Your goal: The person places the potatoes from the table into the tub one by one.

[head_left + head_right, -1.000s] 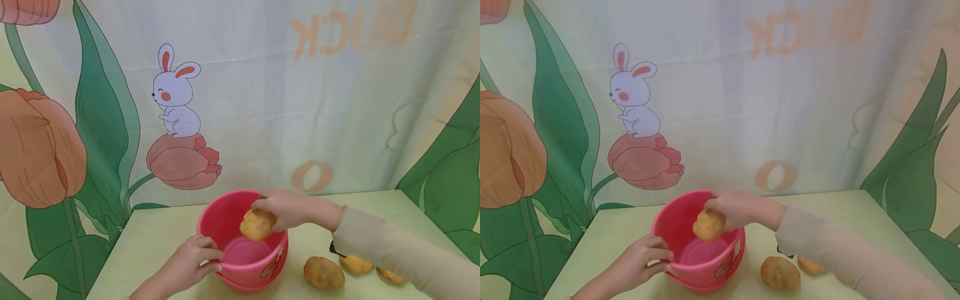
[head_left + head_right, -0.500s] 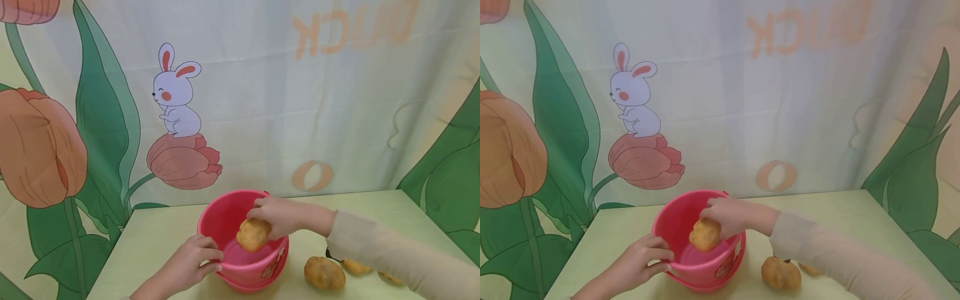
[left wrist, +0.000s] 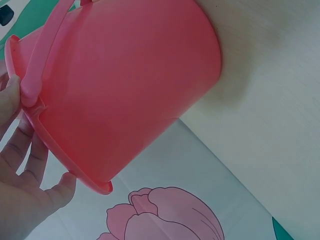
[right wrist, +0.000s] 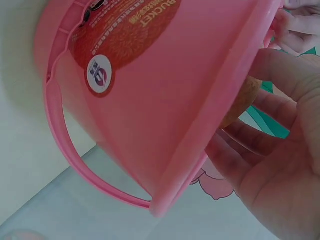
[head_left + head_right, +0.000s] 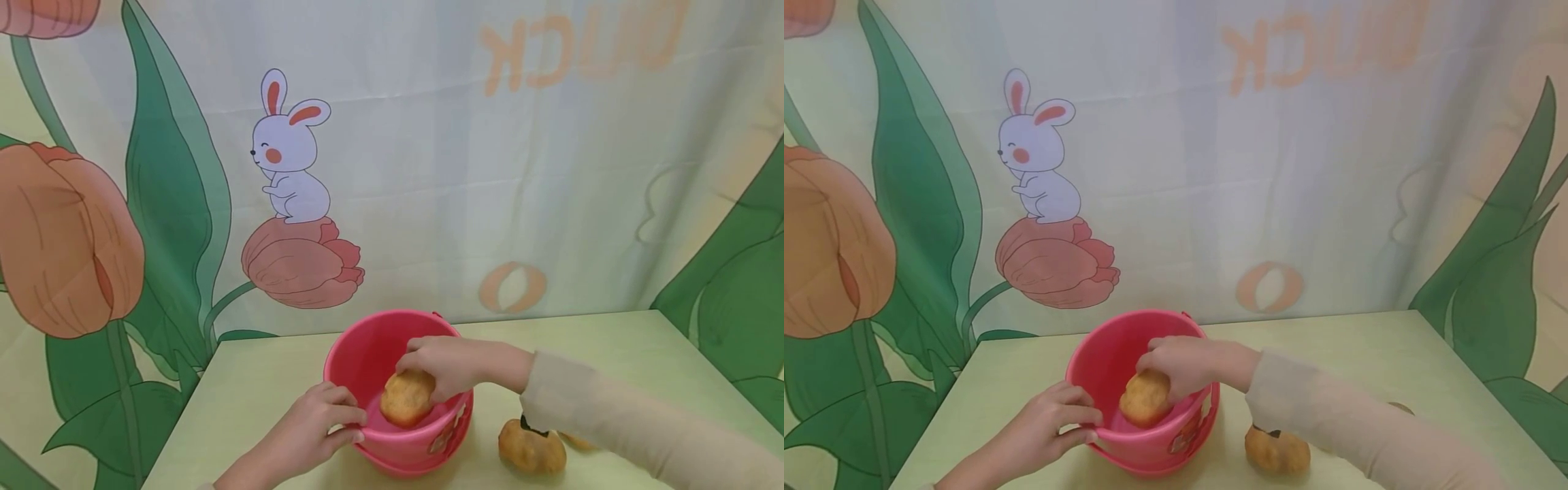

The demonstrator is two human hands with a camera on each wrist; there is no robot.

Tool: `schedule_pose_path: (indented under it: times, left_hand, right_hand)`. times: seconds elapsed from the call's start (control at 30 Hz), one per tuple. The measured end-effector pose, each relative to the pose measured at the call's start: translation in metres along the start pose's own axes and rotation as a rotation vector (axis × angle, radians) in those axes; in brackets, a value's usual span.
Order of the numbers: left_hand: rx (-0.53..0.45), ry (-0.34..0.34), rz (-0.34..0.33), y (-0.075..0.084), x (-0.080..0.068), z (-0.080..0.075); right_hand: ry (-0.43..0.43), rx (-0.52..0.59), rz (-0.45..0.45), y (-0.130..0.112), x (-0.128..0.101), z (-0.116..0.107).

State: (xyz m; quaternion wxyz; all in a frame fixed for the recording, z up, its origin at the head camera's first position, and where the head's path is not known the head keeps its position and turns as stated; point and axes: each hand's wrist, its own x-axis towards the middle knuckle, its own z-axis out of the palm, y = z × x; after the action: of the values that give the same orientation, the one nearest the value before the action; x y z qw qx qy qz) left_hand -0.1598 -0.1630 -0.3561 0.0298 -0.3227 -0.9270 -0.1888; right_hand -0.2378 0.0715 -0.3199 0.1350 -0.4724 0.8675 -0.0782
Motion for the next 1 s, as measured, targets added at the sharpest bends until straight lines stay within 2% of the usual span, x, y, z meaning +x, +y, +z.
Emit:
schedule_pose_path:
  times: [0.3,0.6,1.0]
  left_hand:
    - [-0.003,0.001,-0.011,0.001,0.0,-0.001]
    - [0.013,0.008,0.001,0.001,0.0,-0.001]
    - [0.018,0.034,0.037,-0.002,-0.001,0.001]
  right_hand:
    - [-0.044,0.046,0.006,-0.002,0.006,0.004]
    - [-0.072,0.098,-0.011,0.0,0.014,0.014]
    - [-0.105,0.105,-0.013,0.002,0.019,0.02]
